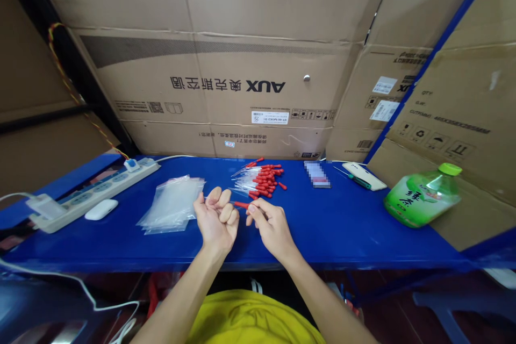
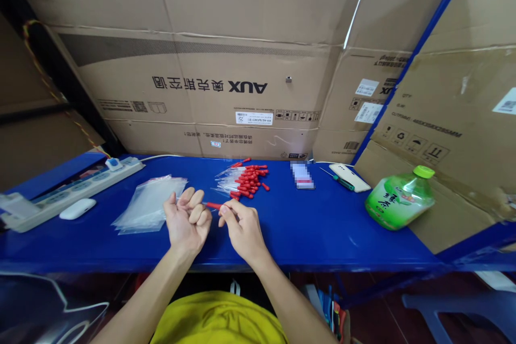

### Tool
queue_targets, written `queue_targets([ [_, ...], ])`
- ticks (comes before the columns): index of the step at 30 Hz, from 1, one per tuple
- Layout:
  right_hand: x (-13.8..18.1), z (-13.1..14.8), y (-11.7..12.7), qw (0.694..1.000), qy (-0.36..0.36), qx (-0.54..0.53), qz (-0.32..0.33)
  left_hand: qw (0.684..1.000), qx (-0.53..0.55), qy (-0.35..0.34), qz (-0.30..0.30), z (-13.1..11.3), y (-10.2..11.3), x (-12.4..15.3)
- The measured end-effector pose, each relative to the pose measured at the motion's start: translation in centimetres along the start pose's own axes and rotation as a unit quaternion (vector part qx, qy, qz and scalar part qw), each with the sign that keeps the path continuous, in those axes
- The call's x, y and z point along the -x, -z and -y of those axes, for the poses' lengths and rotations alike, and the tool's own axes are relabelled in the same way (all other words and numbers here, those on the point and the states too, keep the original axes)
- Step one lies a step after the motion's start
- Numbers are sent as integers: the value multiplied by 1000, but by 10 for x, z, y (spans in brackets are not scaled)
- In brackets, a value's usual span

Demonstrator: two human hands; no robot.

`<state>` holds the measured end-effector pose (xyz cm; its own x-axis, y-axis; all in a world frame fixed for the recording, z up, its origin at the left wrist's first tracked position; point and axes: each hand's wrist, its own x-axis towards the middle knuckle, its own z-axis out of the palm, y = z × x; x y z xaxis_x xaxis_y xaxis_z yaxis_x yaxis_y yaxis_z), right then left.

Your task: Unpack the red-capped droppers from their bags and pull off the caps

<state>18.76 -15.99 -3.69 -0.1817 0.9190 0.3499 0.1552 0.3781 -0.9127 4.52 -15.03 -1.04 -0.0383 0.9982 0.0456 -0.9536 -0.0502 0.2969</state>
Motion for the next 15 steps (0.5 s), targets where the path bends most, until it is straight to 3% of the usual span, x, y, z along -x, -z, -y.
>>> queue_targets([
  [6,1,-4,-5,998,-16,-61,-15,1000,-7,0,1,-1,0,-2],
  [15,-6,-9,7,964,-88,-206,142,996,-10,75,42,-6,-1,-1],
])
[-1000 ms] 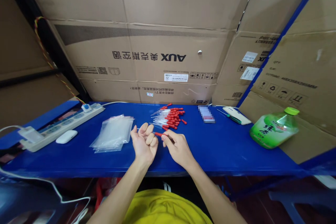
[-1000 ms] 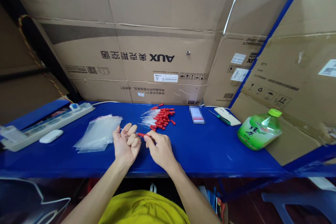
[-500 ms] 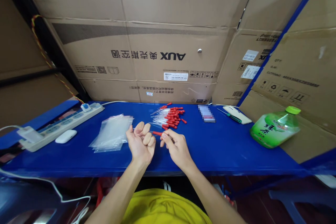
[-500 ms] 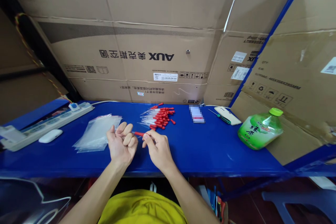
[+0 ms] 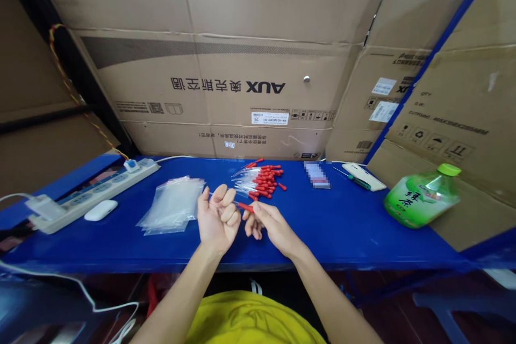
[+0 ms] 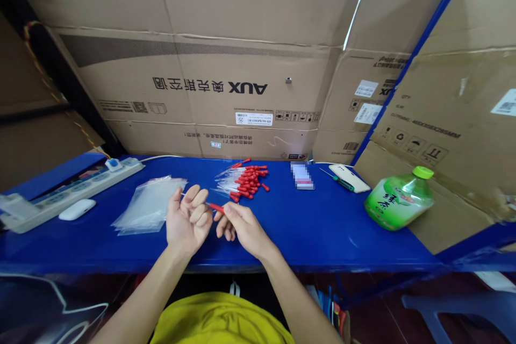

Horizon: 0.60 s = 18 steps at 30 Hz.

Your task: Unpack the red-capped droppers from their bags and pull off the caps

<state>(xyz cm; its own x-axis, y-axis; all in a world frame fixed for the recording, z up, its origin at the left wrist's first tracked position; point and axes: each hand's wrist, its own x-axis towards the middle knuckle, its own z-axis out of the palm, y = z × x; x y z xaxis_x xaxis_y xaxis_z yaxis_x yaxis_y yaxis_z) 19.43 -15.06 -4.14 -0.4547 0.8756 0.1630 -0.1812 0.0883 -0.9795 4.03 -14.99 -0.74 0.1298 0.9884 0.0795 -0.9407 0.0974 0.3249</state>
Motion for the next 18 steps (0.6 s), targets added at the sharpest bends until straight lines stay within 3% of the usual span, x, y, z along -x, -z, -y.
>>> queue_targets([
  [5,0,3,1,1000,-11,-3,-1,999,-15,28,16,-1,4,-2],
  [12,1,3,1,1000,12,9,-6,991,-51,118,41,-2,3,0],
  [18,0,-1,0,1000,9,24,-10,993,-21,117,22,-2,6,-3],
])
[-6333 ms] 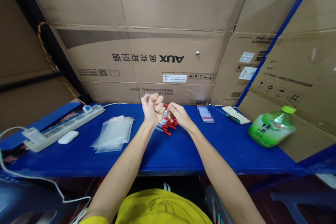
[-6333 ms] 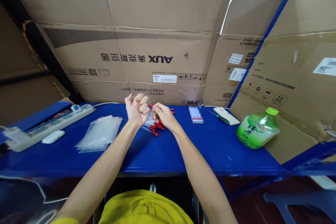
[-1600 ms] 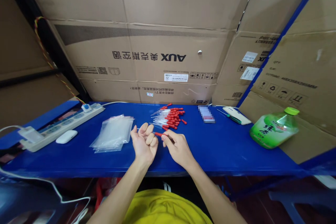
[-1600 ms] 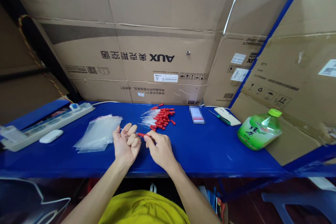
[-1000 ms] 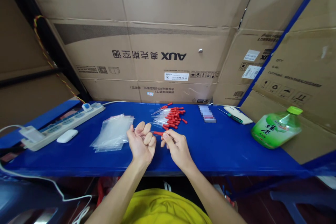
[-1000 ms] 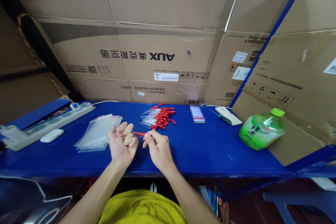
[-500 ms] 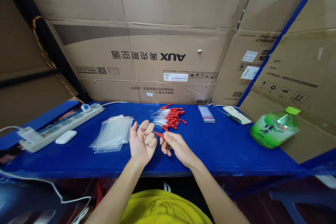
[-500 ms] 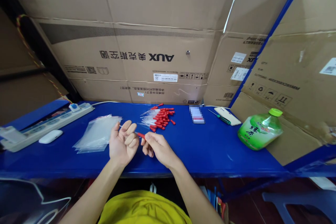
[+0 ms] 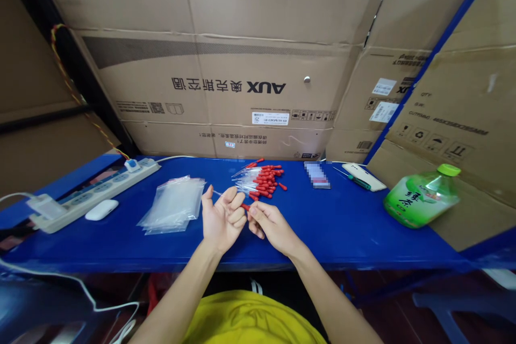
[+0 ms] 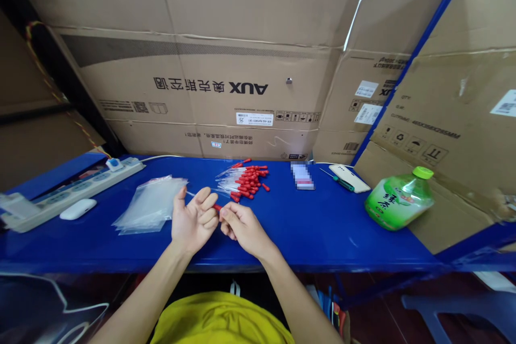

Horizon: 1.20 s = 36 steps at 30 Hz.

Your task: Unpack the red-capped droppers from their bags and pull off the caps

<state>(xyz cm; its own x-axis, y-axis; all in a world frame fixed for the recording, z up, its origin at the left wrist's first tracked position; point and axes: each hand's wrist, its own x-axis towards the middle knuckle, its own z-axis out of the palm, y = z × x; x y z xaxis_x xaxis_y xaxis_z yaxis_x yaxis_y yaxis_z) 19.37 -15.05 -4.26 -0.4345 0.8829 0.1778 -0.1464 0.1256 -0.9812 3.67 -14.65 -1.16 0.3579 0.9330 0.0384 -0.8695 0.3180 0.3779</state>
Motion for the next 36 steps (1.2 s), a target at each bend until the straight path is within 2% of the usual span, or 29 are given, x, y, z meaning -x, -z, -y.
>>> queue_targets([
  [8,0,3,-1,1000,-3,-24,-1,999,37,-34,9,1,-3,0],
  [14,1,5,0,999,13,-29,12,999,36,-34,7,2,-2,1],
  [21,3,4,2,999,39,28,-3,998,34,-44,5,5,2,1],
  [28,5,7,2,987,81,124,-58,995,25,-92,4,12,1,0],
  [36,6,7,2,984,96,132,-72,994,15,-110,-23,12,0,2],
])
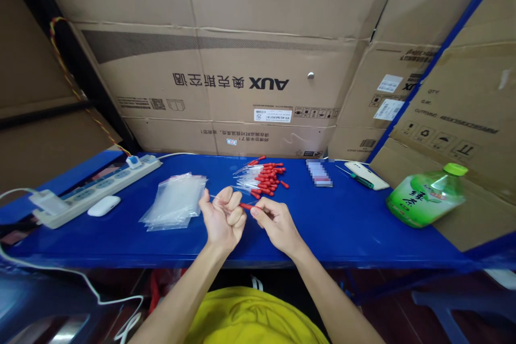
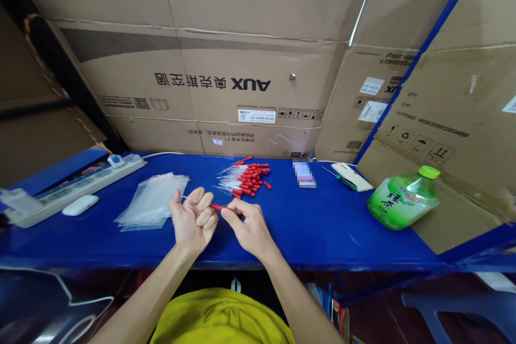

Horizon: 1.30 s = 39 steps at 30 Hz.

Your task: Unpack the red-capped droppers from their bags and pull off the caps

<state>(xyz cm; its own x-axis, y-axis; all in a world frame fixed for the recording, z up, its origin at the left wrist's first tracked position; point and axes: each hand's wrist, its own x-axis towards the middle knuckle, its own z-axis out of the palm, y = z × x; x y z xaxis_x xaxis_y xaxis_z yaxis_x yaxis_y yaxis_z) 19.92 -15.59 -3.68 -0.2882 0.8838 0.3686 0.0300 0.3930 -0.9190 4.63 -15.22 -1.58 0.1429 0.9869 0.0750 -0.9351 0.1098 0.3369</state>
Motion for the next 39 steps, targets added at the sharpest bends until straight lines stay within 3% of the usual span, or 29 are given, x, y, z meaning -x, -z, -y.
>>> queue_targets([
  [12,0,1,-1,1000,-9,-8,-7,1000,7,-8,-19,-2,0,-2],
  [21,0,1,-1,1000,-17,-7,-8,1000,3,-5,0,-3,5,-3],
  [25,-1,-3,-1,1000,-19,3,-8,999,-41,12,21,-4,2,-1],
  [30,-6,-3,12,1000,-12,3,-15,981,-172,33,85,-9,-5,-1],
  [32,-7,0,23,999,5,34,-34,960,-258,3,108,-13,-3,-5],
  [34,-8,4,35,996,13,76,-46,915,-385,-40,114,-19,1,-9],
  [36,-7,8,43,992,13,119,-39,829,-540,-82,119,-24,5,-11],
  [39,-7,10,48,984,15,174,-21,673,-712,-137,147,-26,7,-9],
])
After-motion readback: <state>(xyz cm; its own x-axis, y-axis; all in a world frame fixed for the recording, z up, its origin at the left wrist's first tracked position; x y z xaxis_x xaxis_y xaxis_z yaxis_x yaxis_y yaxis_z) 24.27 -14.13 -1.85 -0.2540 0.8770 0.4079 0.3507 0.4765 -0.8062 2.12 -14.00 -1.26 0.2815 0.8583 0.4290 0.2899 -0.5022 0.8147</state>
